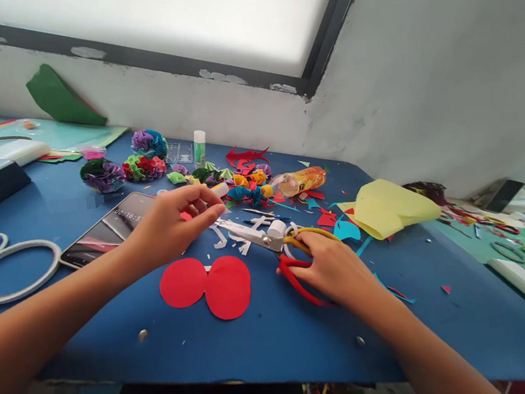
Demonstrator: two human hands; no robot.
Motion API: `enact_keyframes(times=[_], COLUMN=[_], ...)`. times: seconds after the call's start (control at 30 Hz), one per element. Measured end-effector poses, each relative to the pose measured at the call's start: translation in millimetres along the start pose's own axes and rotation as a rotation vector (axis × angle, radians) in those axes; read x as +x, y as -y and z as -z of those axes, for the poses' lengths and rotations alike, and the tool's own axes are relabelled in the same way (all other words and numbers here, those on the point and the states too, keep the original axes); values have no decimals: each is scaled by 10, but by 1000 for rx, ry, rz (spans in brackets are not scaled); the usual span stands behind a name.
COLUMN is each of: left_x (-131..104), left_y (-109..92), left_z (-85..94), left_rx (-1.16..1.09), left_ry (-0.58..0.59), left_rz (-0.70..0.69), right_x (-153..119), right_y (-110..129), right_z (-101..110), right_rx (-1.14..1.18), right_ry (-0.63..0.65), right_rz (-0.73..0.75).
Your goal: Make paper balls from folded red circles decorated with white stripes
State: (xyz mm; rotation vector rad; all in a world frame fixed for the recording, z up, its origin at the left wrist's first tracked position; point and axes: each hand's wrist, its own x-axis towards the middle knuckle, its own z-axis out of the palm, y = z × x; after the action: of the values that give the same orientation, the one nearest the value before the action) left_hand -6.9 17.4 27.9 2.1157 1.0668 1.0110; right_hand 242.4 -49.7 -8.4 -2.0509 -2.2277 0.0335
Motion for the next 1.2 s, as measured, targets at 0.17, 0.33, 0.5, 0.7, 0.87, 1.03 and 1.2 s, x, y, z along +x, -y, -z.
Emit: enact_keyframes(times=[0.17, 0.33, 0.5, 0.7, 0.87, 1.03, 1.2], left_x=[14, 13, -1, -8, -9, -7, -15], left_y=[23, 31, 67, 90, 105, 94, 112], left_z=[-41, -21, -19, -28, -32, -48, -69], left_rx=[-104, -27, 29, 69, 93, 67, 56], left_ry=[268, 531, 693, 709, 693, 677, 658], left_rz=[124, 205, 239, 218, 225, 222, 210], right_x=[46, -1, -60, 53, 122, 90, 44], right_y=[-94, -14, 290, 522, 504, 393, 431], right_z=[-60, -4, 27, -119, -105, 18, -19], right_rx=[71, 39, 200, 382, 634, 734, 571], right_ry=[14, -148, -126, 71, 224, 196, 113], right_rz=[30, 106, 398, 522, 518, 484, 524])
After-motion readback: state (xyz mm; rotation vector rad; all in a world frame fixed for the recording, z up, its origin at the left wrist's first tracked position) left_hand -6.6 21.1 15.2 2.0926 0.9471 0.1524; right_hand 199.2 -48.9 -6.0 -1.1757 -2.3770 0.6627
